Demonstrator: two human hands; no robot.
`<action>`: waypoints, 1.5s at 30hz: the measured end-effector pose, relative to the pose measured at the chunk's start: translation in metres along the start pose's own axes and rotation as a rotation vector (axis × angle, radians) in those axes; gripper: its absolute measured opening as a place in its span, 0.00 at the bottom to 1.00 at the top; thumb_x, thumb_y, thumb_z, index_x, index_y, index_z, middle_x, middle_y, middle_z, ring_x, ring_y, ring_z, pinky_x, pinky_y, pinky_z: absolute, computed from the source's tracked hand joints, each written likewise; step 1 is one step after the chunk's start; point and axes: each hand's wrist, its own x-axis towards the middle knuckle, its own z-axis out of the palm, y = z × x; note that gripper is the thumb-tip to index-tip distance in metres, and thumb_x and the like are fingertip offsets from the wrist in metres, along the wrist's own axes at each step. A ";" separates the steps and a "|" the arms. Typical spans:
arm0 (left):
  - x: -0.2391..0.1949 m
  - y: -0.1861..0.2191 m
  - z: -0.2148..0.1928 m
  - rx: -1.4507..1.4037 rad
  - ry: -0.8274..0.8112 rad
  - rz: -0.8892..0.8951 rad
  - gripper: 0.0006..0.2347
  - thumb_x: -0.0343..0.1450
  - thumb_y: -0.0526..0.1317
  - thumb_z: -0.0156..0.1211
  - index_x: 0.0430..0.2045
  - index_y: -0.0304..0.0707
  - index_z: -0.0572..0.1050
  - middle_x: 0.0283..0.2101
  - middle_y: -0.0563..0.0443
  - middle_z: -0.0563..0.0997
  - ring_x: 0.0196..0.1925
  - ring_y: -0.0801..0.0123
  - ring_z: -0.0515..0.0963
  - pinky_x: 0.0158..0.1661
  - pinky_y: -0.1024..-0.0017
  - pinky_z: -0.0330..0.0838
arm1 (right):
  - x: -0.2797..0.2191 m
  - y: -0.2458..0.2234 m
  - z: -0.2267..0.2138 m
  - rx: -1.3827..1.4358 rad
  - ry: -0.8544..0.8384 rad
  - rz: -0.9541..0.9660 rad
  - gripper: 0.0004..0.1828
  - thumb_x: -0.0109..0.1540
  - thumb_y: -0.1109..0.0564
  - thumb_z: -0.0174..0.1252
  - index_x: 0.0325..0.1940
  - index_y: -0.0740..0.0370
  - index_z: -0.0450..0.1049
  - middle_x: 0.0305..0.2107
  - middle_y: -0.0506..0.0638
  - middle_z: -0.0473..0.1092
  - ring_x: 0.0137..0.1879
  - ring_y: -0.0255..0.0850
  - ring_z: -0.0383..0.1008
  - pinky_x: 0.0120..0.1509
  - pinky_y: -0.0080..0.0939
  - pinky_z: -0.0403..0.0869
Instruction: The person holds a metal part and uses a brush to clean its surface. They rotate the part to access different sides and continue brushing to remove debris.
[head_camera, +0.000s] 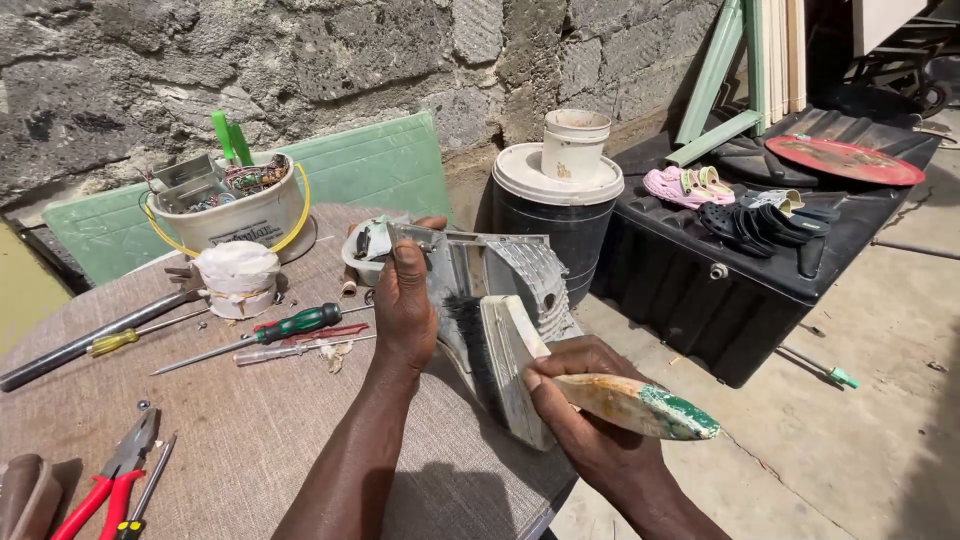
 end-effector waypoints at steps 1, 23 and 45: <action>-0.008 0.006 0.007 -0.007 -0.016 -0.026 0.28 0.78 0.65 0.40 0.55 0.44 0.79 0.61 0.50 0.80 0.68 0.59 0.75 0.69 0.55 0.64 | 0.003 -0.003 0.002 -0.012 0.011 0.027 0.03 0.61 0.58 0.69 0.38 0.55 0.83 0.36 0.47 0.82 0.42 0.37 0.83 0.47 0.40 0.80; -0.010 0.030 0.012 0.170 -0.111 0.080 0.32 0.79 0.67 0.35 0.58 0.40 0.74 0.61 0.47 0.78 0.66 0.58 0.77 0.68 0.58 0.67 | 0.010 -0.001 -0.060 -0.128 -0.513 0.160 0.08 0.59 0.58 0.69 0.42 0.49 0.85 0.40 0.45 0.84 0.44 0.39 0.87 0.45 0.40 0.81; -0.008 0.041 0.022 0.226 -0.138 0.111 0.29 0.79 0.66 0.35 0.57 0.43 0.74 0.60 0.47 0.80 0.66 0.55 0.79 0.66 0.56 0.69 | 0.022 0.014 -0.078 -0.207 -0.478 -0.087 0.12 0.61 0.52 0.69 0.44 0.60 0.83 0.45 0.49 0.84 0.50 0.39 0.88 0.47 0.37 0.83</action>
